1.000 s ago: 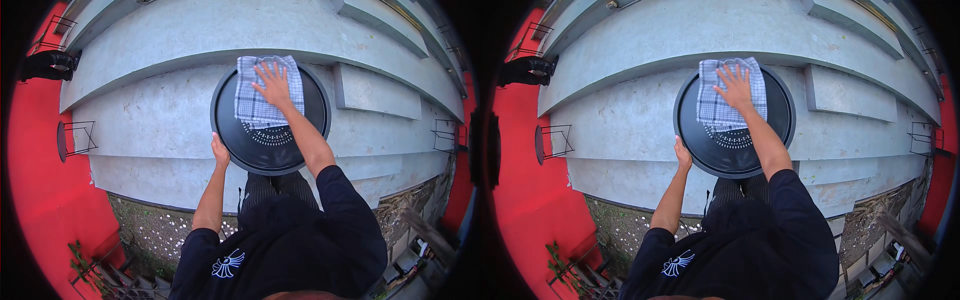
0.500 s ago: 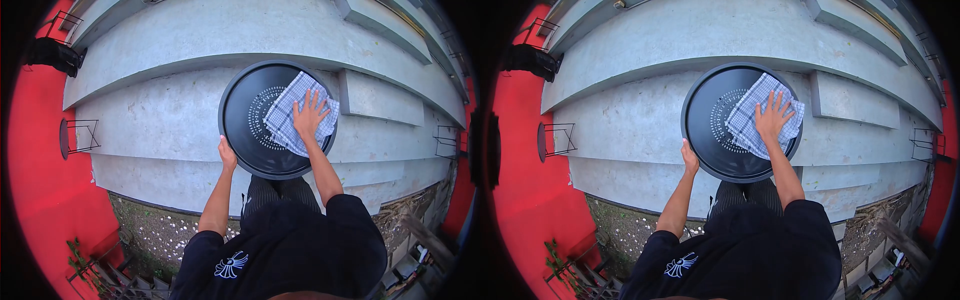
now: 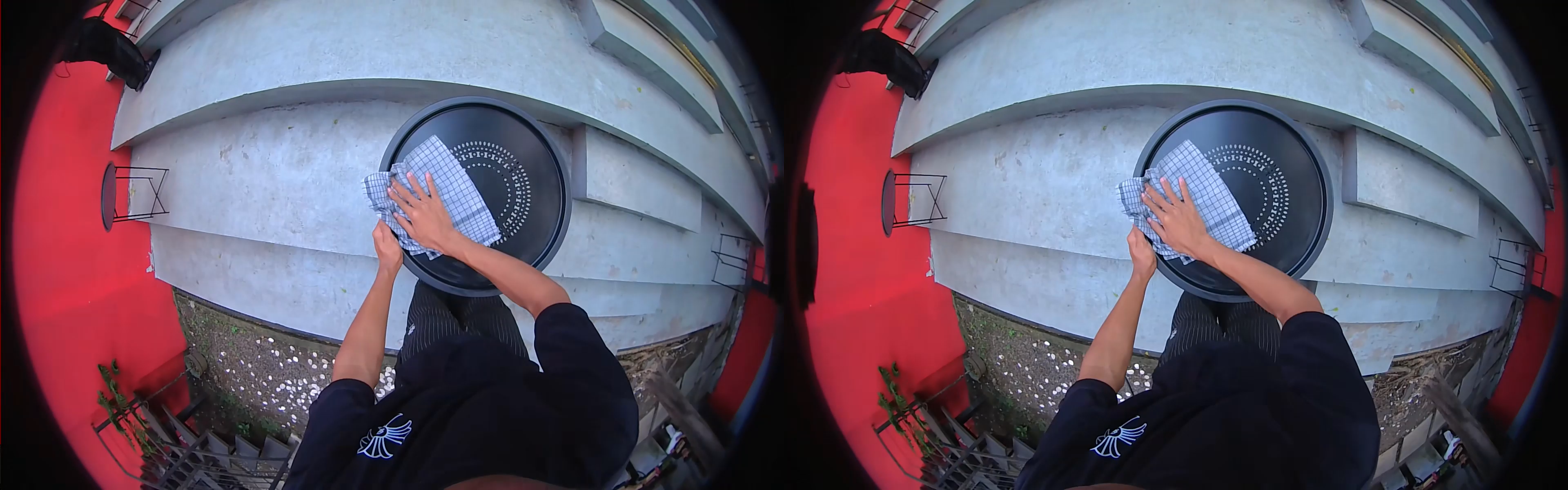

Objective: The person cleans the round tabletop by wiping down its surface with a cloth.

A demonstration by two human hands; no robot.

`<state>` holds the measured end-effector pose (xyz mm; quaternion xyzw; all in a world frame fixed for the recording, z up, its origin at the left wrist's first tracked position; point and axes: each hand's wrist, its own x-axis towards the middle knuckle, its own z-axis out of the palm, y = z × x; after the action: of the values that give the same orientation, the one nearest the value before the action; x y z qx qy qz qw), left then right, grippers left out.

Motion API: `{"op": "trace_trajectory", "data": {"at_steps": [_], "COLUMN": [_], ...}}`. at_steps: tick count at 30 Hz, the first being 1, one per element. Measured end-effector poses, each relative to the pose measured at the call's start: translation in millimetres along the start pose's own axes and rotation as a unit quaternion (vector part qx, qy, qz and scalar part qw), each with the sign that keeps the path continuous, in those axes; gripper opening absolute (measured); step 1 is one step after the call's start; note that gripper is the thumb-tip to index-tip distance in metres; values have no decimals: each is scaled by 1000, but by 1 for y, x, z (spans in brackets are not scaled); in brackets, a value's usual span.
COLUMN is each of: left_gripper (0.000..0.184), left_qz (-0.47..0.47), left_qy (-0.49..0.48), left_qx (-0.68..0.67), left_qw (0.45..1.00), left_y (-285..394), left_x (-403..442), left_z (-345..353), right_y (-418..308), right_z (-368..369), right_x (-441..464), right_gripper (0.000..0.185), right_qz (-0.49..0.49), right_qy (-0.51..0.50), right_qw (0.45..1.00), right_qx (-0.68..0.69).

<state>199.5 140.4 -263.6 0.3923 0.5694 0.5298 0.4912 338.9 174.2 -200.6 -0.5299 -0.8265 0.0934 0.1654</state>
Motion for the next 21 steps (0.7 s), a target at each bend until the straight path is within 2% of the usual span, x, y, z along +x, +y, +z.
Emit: {"op": "trace_trajectory", "data": {"at_steps": [1,2,3,5,6,8,9,10,12,16,21], "left_gripper": [52,52,52,56,60,61,63,63,63,64,62], "left_qz": [28,-15,-13,12,-50,-47,-42,-23,-21,-27,-33], "left_qy": [21,-22,-21,-19,-45,-46,-47,-16,-21,-23,-32], "left_qx": [-10,-19,-19,26,96,57,21,20,41,65,41], "left_qw": [999,999,1000,999,993,996,998,999,999,997,998], "left_y": [0,4,6,11,-7,-1,6,13,13,5,0], "left_x": [-1,1,2,0,1,-1,0,-1,-1,-3,2], "left_z": [4,-6,-6,-2,-20,-12,-11,-2,-9,-10,-11], "right_y": [5,15,26,57,78,131,150,164,178,160,96], "right_z": [-1,-2,-4,-20,-27,-37,-40,-48,-55,-63,-61], "right_x": [2,6,12,28,36,44,37,26,-6,-100,-173], "right_gripper": [55,57,59,61,63,65,65,66,66,67,71], "right_qz": [-2,-31,-58,-42,-24,81,104,134,235,371,388], "right_qy": [0,-10,-20,12,41,49,62,65,87,101,54], "right_qw": [1000,999,998,999,998,991,986,983,959,913,912], "right_qx": [-1,-11,-20,-25,-30,-95,-114,-107,-134,-136,-125]}}
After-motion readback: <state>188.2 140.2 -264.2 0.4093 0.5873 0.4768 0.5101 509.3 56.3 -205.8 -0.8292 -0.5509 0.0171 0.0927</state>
